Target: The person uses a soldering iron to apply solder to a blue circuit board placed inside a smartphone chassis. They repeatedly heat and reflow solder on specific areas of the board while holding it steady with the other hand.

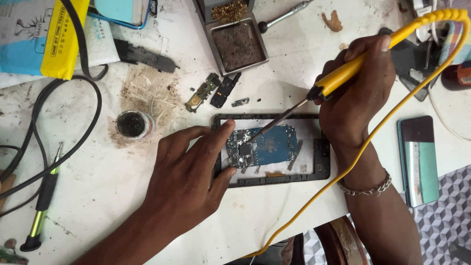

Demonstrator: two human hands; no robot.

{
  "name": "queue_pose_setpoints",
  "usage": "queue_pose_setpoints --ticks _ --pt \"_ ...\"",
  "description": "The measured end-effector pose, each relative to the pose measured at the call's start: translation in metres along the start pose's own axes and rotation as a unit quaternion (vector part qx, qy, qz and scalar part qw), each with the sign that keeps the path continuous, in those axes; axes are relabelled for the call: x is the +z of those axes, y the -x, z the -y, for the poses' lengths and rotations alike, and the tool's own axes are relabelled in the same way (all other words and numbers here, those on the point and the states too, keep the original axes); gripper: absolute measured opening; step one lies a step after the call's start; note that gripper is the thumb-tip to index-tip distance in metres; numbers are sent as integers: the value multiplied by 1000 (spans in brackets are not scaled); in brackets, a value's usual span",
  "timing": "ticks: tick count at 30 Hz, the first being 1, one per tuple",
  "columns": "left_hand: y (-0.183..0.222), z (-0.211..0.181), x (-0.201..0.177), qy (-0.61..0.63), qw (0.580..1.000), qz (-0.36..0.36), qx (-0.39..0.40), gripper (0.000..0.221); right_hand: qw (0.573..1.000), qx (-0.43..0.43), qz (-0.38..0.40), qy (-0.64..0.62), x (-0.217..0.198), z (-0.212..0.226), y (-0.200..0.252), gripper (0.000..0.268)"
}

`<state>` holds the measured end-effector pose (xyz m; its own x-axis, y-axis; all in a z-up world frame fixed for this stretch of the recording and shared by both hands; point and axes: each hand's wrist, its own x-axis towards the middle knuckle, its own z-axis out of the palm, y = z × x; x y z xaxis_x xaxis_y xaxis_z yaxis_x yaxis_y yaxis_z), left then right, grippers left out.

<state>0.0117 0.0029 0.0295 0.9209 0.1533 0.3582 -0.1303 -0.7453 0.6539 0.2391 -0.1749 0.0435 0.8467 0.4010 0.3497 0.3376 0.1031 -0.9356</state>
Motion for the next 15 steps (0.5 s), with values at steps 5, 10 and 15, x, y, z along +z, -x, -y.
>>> queue_pose_setpoints --ticks 5,10,15 --pt "1 0 0 3 1000 0 -2 82 999 28 -20 -37 0 3 0 49" --pt "0 0 0 0 1000 4 -2 82 1000 13 -18 -8 1 2 -1 51" --pt "1 1 1 1 1000 5 -4 82 1000 17 -22 -7 2 2 0 51"
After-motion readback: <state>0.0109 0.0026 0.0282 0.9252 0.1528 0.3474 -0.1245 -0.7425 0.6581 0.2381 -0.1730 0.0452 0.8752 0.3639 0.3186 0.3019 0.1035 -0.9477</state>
